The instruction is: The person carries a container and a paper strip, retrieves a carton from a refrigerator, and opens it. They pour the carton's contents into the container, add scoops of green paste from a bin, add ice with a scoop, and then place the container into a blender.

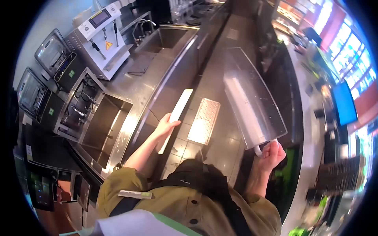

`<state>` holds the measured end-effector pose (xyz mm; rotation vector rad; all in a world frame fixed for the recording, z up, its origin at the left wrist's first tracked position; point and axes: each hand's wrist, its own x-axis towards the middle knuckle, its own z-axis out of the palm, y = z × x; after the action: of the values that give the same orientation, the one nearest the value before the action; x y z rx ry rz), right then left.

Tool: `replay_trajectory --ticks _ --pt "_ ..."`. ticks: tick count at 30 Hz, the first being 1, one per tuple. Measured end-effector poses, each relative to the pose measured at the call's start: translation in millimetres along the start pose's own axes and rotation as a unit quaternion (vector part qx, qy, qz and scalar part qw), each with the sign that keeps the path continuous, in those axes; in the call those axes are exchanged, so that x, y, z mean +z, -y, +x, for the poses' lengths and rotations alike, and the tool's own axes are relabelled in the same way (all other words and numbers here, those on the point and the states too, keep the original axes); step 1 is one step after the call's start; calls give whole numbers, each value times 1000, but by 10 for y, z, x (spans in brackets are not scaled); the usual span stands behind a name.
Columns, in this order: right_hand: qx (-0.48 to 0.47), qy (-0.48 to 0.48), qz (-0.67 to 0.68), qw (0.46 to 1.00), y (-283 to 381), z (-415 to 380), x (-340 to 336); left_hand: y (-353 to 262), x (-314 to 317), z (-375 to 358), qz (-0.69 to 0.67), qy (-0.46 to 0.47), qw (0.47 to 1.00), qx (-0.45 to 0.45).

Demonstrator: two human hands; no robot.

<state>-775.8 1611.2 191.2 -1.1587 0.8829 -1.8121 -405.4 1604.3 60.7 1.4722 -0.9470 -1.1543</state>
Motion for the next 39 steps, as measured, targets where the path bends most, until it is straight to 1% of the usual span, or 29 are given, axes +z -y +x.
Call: replay_trajectory --ticks 1,2,3,5,7,10,11,13,14,15,17,18,19,20,21,22,24,26,29,31,32,33,34,35,36,37,38,39 --pt "17 0 3 1000 -139 335 127 -67 -148 224 77 -28 997 4" --pt "18 8 8 1000 -320 662 249 -112 -337 436 204 -72 976 17" --pt "16 14 17 1000 -516 979 354 -167 -516 648 332 -113 936 29" --pt "17 17 39 999 -913 1558 616 -308 -835 1091 362 -150 919 33" --pt "10 30 49 998 -1313 2065 878 -36 -1225 1731 390 -199 899 -1" --pt "11 33 54 998 -1787 2701 1345 116 -1586 2507 495 -234 837 -11" --pt "9 44 65 997 -1926 2950 1504 133 -1657 2695 509 -236 827 -15" --pt "22 29 59 998 -2182 3374 1824 99 -1717 2965 538 -240 808 -23" --pt "25 43 67 997 -2308 3592 1946 47 -1736 3074 543 -225 807 -62" --pt "41 24 76 996 -2392 3782 2126 9 -1748 3157 547 -209 804 -101" --pt "42 32 64 997 -2675 4194 2362 43 -1786 3306 557 -199 796 -128" --pt "40 43 53 997 -2801 4402 2494 -2 -1764 3352 547 -211 798 -136" --pt "42 58 42 997 -2935 4592 2625 -24 -1757 3396 539 -253 796 -112" --pt "21 87 45 995 -3143 4806 2707 -38 -1721 3415 533 -293 789 -90" --pt "38 107 55 992 -3289 4999 2818 -82 -1663 3434 530 -330 778 -67" --pt "49 127 65 989 -3466 5186 2892 -337 -1536 3486 519 -366 767 -90" --pt "48 165 94 981 -3735 5560 3105 -252 -1590 3619 473 -464 747 -51" --pt "54 201 118 971 -3977 5916 3309 -443 -1503 3830 416 -550 724 -9" --pt "81 228 130 962 -4243 6312 3604 -975 -1509 4065 433 -604 667 51" --pt "97 246 128 956 -4334 6540 3863 -1541 -1739 4135 491 -614 605 124" --pt "78 271 115 953 -4400 6654 3957 -2013 -1881 4138 529 -626 540 189" --pt "83 287 124 946 -4481 6759 4045 -2497 -2088 4118 560 -636 476 235" --pt "95 292 123 944 -4514 6829 4137 -2914 -2311 4121 540 -676 430 258" --pt "105 294 122 942 -4548 6883 4231 -3353 -2573 4114 520 -715 394 250" --pt "101 296 130 941 -4610 6928 4313 -3766 -2859 4183 478 -742 376 282" --pt "96 298 139 940 -4688 6951 4390 -4047 -3288 4149 464 -759 394 230" --pt "91 301 145 938 -4762 6984 4461 -4349 -3528 4174 442 -784 420 114" --pt "99 302 150 936 -4814 7015 4518 -4477 -3816 4241 458 -818 344 54"
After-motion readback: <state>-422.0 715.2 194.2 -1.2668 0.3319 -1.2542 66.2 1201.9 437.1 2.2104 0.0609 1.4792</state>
